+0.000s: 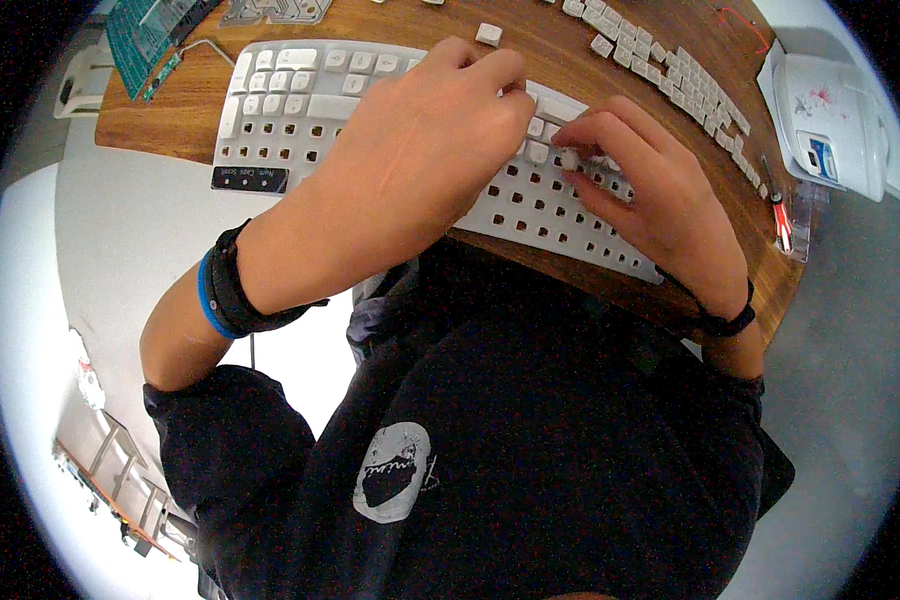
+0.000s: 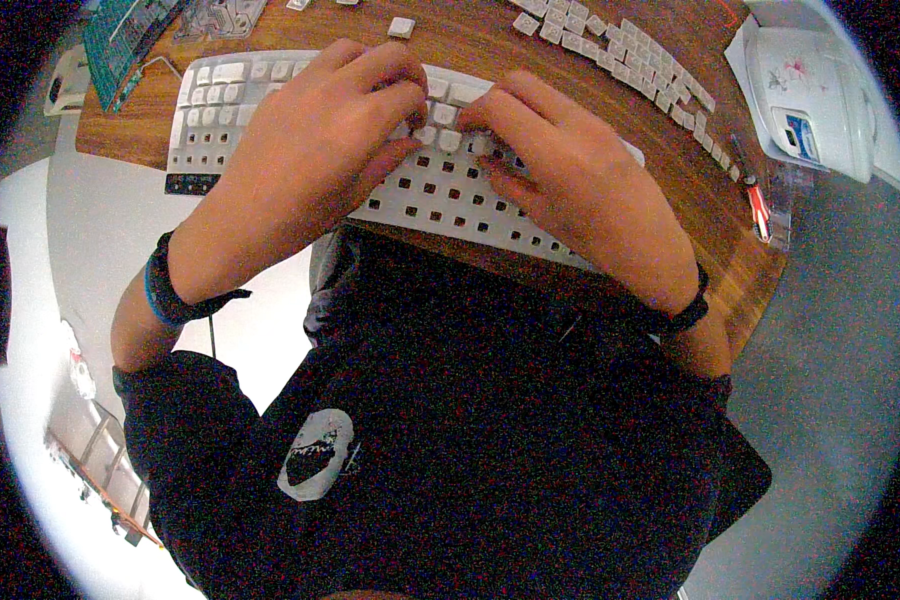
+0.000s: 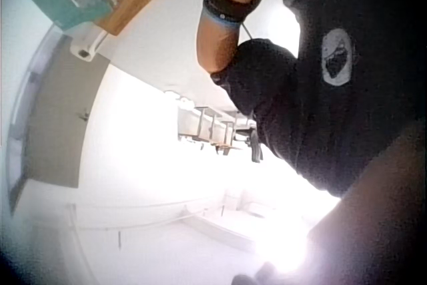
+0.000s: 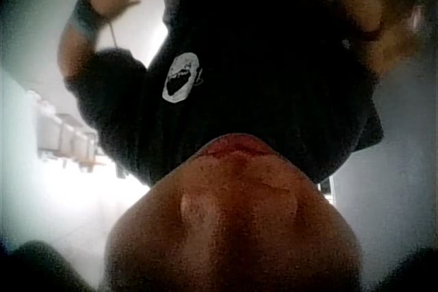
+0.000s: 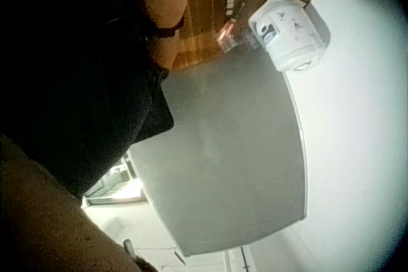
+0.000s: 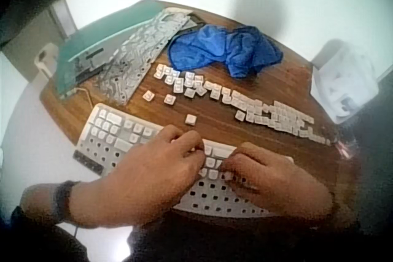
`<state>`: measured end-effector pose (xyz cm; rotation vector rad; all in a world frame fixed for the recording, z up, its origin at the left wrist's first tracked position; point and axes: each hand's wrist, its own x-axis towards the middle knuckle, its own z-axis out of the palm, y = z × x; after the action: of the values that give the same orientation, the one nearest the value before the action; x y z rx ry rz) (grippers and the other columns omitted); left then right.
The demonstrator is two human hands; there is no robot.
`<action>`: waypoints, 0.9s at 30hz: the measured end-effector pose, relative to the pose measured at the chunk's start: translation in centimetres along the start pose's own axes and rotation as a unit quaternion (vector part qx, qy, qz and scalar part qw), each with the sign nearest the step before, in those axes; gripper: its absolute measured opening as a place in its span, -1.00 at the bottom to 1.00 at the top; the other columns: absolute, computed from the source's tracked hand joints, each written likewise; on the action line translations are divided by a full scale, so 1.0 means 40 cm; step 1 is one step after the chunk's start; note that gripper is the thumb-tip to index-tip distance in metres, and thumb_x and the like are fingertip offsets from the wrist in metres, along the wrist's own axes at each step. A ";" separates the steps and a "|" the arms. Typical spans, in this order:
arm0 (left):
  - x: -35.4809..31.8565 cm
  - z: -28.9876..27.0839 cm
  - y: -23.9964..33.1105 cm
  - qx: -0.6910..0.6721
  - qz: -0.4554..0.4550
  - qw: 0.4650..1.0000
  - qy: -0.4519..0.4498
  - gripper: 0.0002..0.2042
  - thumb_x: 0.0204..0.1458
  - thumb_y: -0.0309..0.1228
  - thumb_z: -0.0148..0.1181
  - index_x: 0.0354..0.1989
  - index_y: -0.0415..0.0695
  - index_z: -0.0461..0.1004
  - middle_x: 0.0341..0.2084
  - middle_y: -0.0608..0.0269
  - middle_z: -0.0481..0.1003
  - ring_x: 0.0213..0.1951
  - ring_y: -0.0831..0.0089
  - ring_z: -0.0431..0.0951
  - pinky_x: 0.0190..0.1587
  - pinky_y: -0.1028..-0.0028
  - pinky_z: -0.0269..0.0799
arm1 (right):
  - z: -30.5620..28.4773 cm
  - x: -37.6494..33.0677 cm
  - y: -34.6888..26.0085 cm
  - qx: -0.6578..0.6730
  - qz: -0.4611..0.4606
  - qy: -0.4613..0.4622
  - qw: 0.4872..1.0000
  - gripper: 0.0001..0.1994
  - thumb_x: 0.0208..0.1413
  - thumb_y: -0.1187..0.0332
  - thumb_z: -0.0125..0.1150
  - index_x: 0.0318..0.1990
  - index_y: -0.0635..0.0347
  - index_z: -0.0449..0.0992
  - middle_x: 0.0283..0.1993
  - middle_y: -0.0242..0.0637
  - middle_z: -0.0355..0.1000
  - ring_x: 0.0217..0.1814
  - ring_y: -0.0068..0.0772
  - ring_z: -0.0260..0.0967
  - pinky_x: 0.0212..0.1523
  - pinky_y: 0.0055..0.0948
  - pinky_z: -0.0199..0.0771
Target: The person wipes white keyboard keycaps with a blue cloth and places them onto a white keyboard base. The person handles the keycaps one at a time, cleaning them before insertion into the keyboard.
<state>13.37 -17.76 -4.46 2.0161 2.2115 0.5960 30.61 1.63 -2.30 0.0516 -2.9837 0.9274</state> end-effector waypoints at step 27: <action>-0.005 0.013 -0.006 -0.001 0.002 1.000 0.018 -0.82 0.14 -0.44 0.38 -0.10 -0.16 0.60 -0.01 0.17 0.54 0.09 0.03 0.56 0.09 0.14 0.63 | 0.001 0.007 -0.046 -0.115 -0.024 -0.023 0.993 -0.80 0.19 0.55 0.42 -0.04 0.26 0.65 -0.05 -0.13 0.53 -0.09 -0.02 0.58 -0.07 -0.14 0.63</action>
<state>13.36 -17.85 -5.06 2.0259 2.2258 0.6391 30.39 0.11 -1.29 0.1420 -3.0946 0.5814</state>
